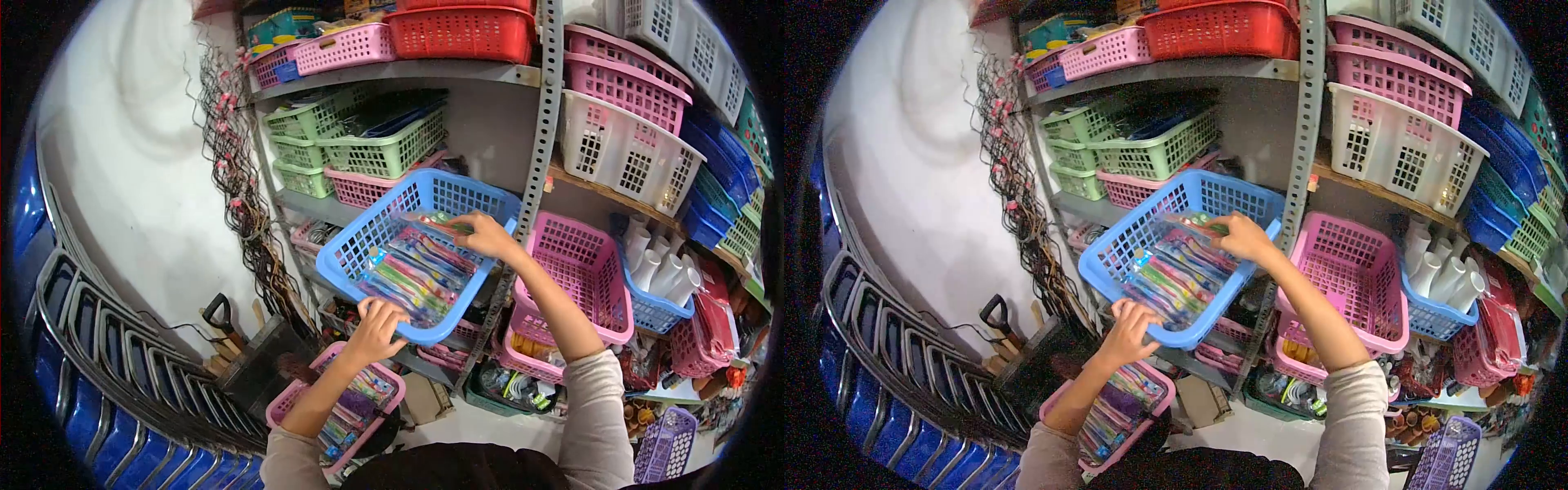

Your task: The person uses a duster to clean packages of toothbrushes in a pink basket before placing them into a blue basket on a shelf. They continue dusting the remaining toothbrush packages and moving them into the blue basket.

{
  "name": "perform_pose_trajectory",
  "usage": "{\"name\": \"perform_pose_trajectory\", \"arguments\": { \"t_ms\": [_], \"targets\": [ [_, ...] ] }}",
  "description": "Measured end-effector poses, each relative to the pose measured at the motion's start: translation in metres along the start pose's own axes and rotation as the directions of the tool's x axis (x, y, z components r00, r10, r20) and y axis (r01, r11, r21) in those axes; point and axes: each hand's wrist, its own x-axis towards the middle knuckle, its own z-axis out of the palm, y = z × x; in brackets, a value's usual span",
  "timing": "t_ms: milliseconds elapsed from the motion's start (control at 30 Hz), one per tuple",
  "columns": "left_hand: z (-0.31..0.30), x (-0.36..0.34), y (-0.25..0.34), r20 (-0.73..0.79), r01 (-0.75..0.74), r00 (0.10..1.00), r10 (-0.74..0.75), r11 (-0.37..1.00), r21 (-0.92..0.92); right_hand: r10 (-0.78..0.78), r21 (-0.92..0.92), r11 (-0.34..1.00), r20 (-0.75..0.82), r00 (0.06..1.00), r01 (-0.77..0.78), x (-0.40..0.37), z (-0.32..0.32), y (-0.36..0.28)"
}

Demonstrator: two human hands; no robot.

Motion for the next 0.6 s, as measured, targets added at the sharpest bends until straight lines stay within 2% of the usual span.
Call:
{"name": "perform_pose_trajectory", "arguments": {
  "t_ms": [100,233,333,400,467,500,567,600],
  "targets": [
    [0.0,-0.021,-0.004,-0.023,-0.025,0.999,0.026,1.0,0.002,0.036,-0.25,0.968,0.123,0.992,-0.004,0.024,0.019,0.023],
    [-0.003,-0.04,-0.006,-0.052,-0.04,0.998,0.039,0.999,-0.013,0.125,-0.292,0.954,0.183,0.975,-0.068,0.046,0.044,0.034],
    [-0.005,-0.052,-0.006,-0.048,-0.026,0.999,0.025,1.0,-0.009,0.163,-0.393,0.918,0.244,0.956,-0.056,0.048,0.055,0.028],
    [-0.006,-0.055,-0.005,-0.051,-0.02,0.999,0.019,1.0,-0.016,0.177,-0.382,0.923,0.3,0.937,-0.052,0.055,0.062,0.034],
    [-0.008,-0.055,-0.004,-0.053,-0.015,0.999,0.014,1.0,-0.02,0.296,-0.458,0.886,0.448,0.844,-0.067,0.06,0.069,0.041],
    [-0.009,-0.055,-0.004,-0.054,-0.012,0.998,0.011,1.0,-0.023,0.295,-0.458,0.886,0.45,0.843,-0.066,0.064,0.076,0.051],
    [-0.009,-0.056,-0.005,-0.057,-0.013,0.998,0.012,1.0,-0.023,0.328,-0.595,0.8,0.544,0.772,0.079,0.071,0.089,0.078],
    [-0.009,-0.055,-0.004,-0.059,-0.016,0.998,0.014,1.0,-0.024,0.331,-0.596,0.799,0.544,0.771,0.077,0.073,0.092,0.088]
  ]
}}
